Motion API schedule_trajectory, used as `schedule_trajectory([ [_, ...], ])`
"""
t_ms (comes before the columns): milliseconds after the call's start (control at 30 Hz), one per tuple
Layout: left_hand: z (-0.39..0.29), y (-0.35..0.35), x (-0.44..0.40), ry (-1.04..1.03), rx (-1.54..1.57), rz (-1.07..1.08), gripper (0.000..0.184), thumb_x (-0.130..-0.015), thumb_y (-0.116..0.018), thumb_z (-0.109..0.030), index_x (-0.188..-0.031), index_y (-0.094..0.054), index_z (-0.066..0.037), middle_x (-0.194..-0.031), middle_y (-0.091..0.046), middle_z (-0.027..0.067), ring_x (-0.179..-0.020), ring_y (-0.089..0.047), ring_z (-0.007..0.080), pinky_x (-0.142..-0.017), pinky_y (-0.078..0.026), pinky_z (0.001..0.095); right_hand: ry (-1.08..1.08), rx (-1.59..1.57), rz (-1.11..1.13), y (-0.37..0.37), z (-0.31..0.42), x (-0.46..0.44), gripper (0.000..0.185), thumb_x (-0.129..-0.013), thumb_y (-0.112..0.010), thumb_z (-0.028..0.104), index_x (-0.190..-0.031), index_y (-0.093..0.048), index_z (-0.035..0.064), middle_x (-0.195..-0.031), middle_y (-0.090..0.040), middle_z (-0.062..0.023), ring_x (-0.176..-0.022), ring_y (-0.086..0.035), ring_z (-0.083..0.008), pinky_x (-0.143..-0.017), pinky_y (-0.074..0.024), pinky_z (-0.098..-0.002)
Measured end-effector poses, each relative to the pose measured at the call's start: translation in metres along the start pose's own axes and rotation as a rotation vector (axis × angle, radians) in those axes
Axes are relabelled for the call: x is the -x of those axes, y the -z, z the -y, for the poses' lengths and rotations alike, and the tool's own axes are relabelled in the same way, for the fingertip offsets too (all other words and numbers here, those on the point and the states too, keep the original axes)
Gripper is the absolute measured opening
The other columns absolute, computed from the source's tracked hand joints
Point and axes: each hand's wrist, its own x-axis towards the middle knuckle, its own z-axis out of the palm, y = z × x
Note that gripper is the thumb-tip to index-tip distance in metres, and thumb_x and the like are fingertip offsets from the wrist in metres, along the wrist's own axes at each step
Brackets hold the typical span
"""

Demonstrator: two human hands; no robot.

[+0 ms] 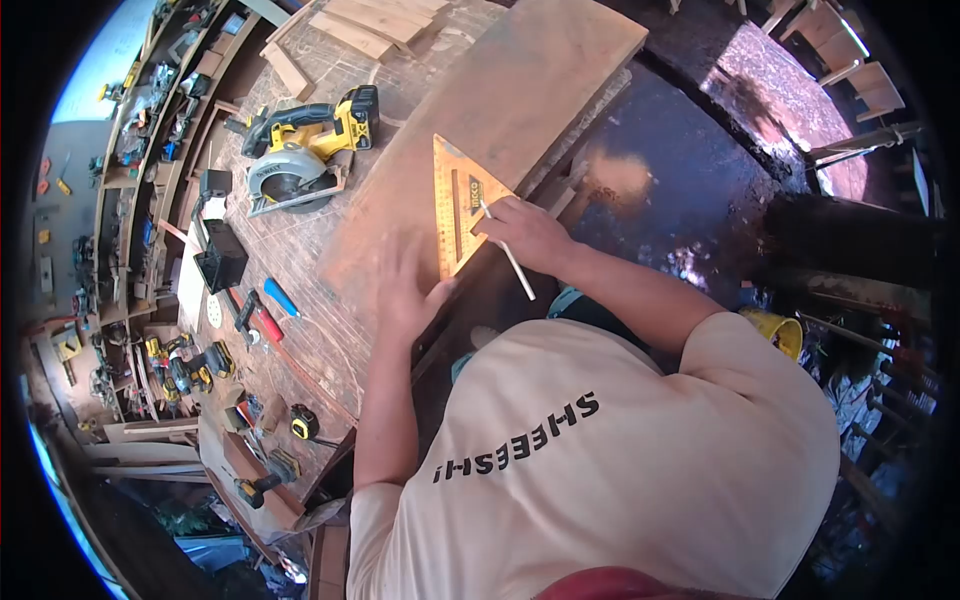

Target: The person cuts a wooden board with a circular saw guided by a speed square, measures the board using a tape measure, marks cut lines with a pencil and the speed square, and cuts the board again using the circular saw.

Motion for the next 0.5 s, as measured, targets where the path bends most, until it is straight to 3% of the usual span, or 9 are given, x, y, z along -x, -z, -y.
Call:
schedule_trajectory([
  [167, -0.037, -0.054, -0.062, -0.009, -0.019, 0.117, 0.087, -0.072, -0.081, -0.034, -0.146, -0.041, -0.015, -0.156, -0.027, 0.0223, -0.145, -0.024, 0.0434, -0.114, -0.019, 0.0623, -0.014, -0.261, 0.098, 0.033, -0.011, -0.005, 0.028, -0.083, -0.065, 0.014, -0.11, -0.063, 0.0089, -0.096, -0.058, -0.009, -0.099, -0.059, -0.028, -0.082, -0.0514, -0.0403],
  [267, -0.038, -0.062, -0.065, 0.008, -0.053, 0.06, 0.086, -0.073, -0.08, -0.036, -0.147, -0.041, -0.015, -0.157, -0.026, 0.0224, -0.145, -0.023, 0.0445, -0.114, -0.018, 0.0641, -0.123, -0.413, -0.113, 0.045, -0.028, 0.004, 0.041, -0.087, -0.067, 0.016, -0.127, -0.058, 0.0081, -0.096, -0.063, -0.0108, -0.094, -0.061, -0.0307, -0.082, -0.0516, -0.04],
  [400, -0.039, -0.065, -0.069, 0.029, -0.06, 0.038, 0.085, -0.074, -0.081, -0.031, -0.148, -0.041, -0.016, -0.158, -0.026, 0.0201, -0.145, -0.024, 0.044, -0.114, -0.017, 0.0647, -0.116, -0.473, -0.159, 0.054, -0.063, 0.01, 0.026, -0.09, -0.061, 0.013, -0.114, -0.065, 0.0044, -0.093, -0.063, -0.012, -0.089, -0.061, -0.0304, -0.078, -0.0503, -0.0371],
  [500, -0.04, -0.068, -0.073, 0.029, -0.071, 0.028, 0.084, -0.075, -0.081, -0.03, -0.148, -0.041, -0.015, -0.158, -0.025, 0.0198, -0.145, -0.023, 0.0439, -0.114, -0.015, 0.0652, -0.249, -0.587, -0.115, 0.057, -0.069, 0.005, 0.021, -0.089, -0.06, 0.014, -0.105, -0.067, 0.0028, -0.09, -0.064, -0.0127, -0.086, -0.062, -0.0314, -0.077, -0.0505, -0.0364],
])
